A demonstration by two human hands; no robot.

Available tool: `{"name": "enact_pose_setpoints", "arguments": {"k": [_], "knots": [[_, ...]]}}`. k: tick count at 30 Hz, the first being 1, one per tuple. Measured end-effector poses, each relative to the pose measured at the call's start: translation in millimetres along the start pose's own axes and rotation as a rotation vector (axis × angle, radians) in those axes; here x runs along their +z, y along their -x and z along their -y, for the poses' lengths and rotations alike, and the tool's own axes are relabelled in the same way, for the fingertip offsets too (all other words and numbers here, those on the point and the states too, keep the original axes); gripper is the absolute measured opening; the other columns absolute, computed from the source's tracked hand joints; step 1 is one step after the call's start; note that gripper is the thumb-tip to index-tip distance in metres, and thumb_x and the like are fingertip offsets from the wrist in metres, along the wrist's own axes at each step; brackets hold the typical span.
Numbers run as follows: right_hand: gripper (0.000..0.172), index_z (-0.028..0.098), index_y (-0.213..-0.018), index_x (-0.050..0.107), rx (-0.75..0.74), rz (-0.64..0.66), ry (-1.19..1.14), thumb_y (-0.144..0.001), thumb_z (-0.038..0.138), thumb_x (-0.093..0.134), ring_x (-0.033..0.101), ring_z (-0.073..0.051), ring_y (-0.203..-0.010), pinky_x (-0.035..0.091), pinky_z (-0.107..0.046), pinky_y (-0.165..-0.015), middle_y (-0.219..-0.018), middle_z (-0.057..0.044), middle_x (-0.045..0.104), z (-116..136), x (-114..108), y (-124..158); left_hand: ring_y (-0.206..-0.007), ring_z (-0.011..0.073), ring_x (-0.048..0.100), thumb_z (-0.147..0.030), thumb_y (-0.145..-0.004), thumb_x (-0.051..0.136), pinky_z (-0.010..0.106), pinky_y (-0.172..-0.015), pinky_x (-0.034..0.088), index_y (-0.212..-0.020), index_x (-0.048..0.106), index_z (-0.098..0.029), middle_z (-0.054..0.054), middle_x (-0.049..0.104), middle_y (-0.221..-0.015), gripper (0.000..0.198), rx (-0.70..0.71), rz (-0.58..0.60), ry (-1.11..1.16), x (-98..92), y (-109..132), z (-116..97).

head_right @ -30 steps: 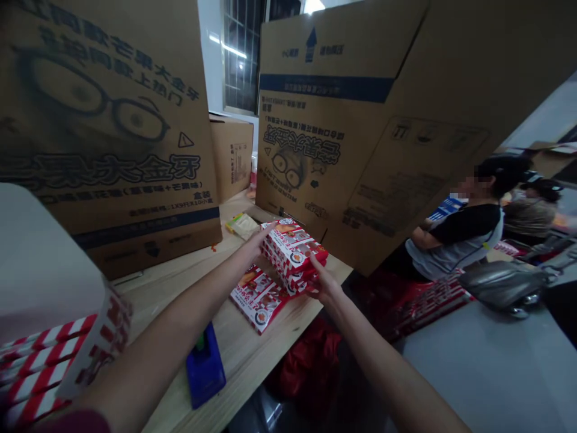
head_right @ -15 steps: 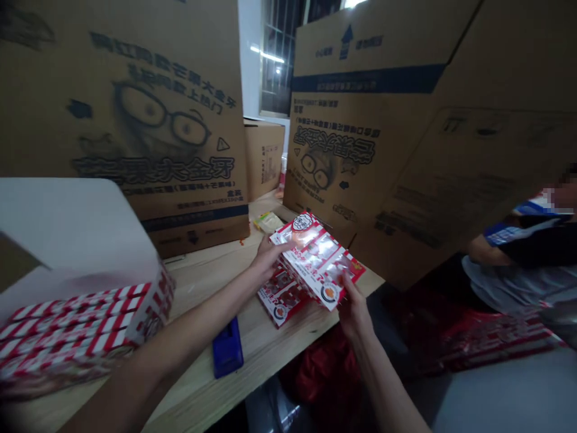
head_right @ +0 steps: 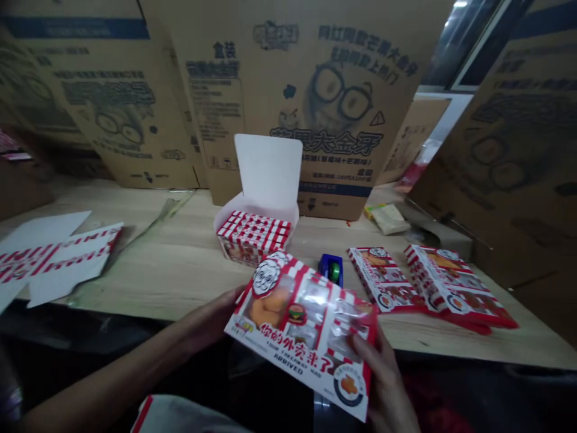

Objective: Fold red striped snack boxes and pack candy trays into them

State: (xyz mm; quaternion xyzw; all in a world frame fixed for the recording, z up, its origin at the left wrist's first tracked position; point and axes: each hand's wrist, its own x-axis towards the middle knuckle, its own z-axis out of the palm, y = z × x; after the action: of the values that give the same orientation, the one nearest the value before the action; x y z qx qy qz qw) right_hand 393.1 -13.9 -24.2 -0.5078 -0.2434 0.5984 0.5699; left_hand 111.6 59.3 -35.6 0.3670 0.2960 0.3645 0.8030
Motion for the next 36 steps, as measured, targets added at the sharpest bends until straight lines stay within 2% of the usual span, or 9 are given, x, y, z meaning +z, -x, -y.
{"name": "enact_pose_setpoints", "arguments": {"k": [4,7,12,16,22,26,29,33,36], "knots": [[0.105,0.026,-0.148,0.025,-0.019,0.093,0.079,-0.061,0.032,0.083,0.065,-0.040,-0.103,0.051,-0.059,-0.090,-0.123,-0.015,0.065,-33.5,62.4,-7.0,-0.104,0.0325,0.066,-0.048,-0.071,0.074,0.043,-0.089,0.051,-0.120,0.058,-0.016,0.015,0.069,-0.115,0.060,-0.102,-0.008,0.039,-56.2,31.9,0.4],[0.114,0.030,-0.150,0.019,-0.216,0.270,0.202,-0.057,0.036,0.086,0.050,-0.038,-0.125,0.043,-0.056,-0.102,-0.143,-0.014,0.048,-42.4,93.0,-24.1,-0.112,0.0337,0.062,-0.041,-0.072,0.076,0.045,-0.094,0.049,-0.123,0.055,-0.017,0.015,0.065,-0.123,0.060,0.064,-0.066,-0.118,-88.5,45.3,-18.5],[0.138,0.028,-0.152,0.004,-0.484,0.475,0.651,-0.046,0.037,0.092,0.022,-0.033,-0.143,0.023,-0.050,-0.115,-0.158,-0.013,0.016,-49.8,118.7,-69.9,-0.125,0.0369,0.051,-0.030,-0.056,0.087,0.050,-0.103,0.042,-0.141,0.037,-0.022,0.015,0.054,-0.138,0.099,0.350,-0.043,-0.505,-152.3,48.9,-45.0],[0.142,0.028,-0.151,-0.008,-0.390,0.600,0.736,-0.049,0.044,0.089,0.023,-0.031,-0.143,0.022,-0.050,-0.115,-0.157,-0.015,0.018,-77.5,122.7,-99.4,-0.133,0.0383,0.040,-0.038,-0.052,0.089,0.053,-0.108,0.036,-0.148,0.022,-0.023,0.019,0.041,-0.147,0.118,0.365,-0.024,-0.547,-189.8,41.1,-31.5],[0.141,0.036,-0.150,-0.007,-0.330,0.651,0.617,-0.047,0.054,0.087,0.030,-0.033,-0.140,0.026,-0.056,-0.112,-0.155,-0.012,0.026,-99.8,124.3,-106.2,-0.139,0.0398,0.029,-0.050,-0.050,0.086,0.054,-0.113,0.026,-0.152,0.002,-0.025,0.019,0.028,-0.154,0.135,0.445,-0.042,-0.501,-193.0,31.3,-18.1],[0.140,0.031,-0.151,-0.007,-0.388,0.612,0.618,-0.049,0.061,0.084,0.032,-0.033,-0.139,0.023,-0.055,-0.113,-0.152,-0.013,0.032,-99.6,135.1,-102.8,-0.140,0.0388,0.028,-0.055,-0.056,0.081,0.054,-0.115,0.021,-0.152,0.008,-0.024,0.016,0.036,-0.150,0.124,0.475,-0.171,-0.540,-184.8,27.0,-19.6],[0.141,0.028,-0.150,-0.010,-0.381,0.624,0.613,-0.050,0.064,0.082,0.034,-0.033,-0.138,0.025,-0.053,-0.113,-0.151,-0.015,0.034,-102.9,137.2,-103.6,-0.138,0.0384,0.032,-0.056,-0.056,0.080,0.052,-0.114,0.026,-0.150,0.016,-0.023,0.015,0.041,-0.146,0.119,0.506,-0.192,-0.575,-183.8,24.3,-21.1],[0.142,0.025,-0.149,-0.017,-0.355,0.610,0.655,-0.053,0.066,0.079,0.028,-0.031,-0.141,0.024,-0.051,-0.114,-0.155,-0.018,0.024,-97.7,132.7,-98.6,-0.132,0.0394,0.040,-0.054,-0.051,0.083,0.053,-0.111,0.031,-0.148,0.021,-0.021,0.016,0.045,-0.142,0.120,0.553,-0.228,-0.605,-188.3,20.4,-20.7],[0.145,0.023,-0.149,-0.019,-0.422,0.576,0.823,-0.051,0.072,0.076,0.017,-0.032,-0.145,0.018,-0.050,-0.116,-0.158,-0.018,0.009,-72.1,134.8,-86.0,-0.132,0.0398,0.040,-0.053,-0.049,0.084,0.053,-0.110,0.032,-0.146,0.025,-0.020,0.017,0.042,-0.144,0.117,0.560,-0.236,-0.590,-192.0,19.3,-18.7]]}}
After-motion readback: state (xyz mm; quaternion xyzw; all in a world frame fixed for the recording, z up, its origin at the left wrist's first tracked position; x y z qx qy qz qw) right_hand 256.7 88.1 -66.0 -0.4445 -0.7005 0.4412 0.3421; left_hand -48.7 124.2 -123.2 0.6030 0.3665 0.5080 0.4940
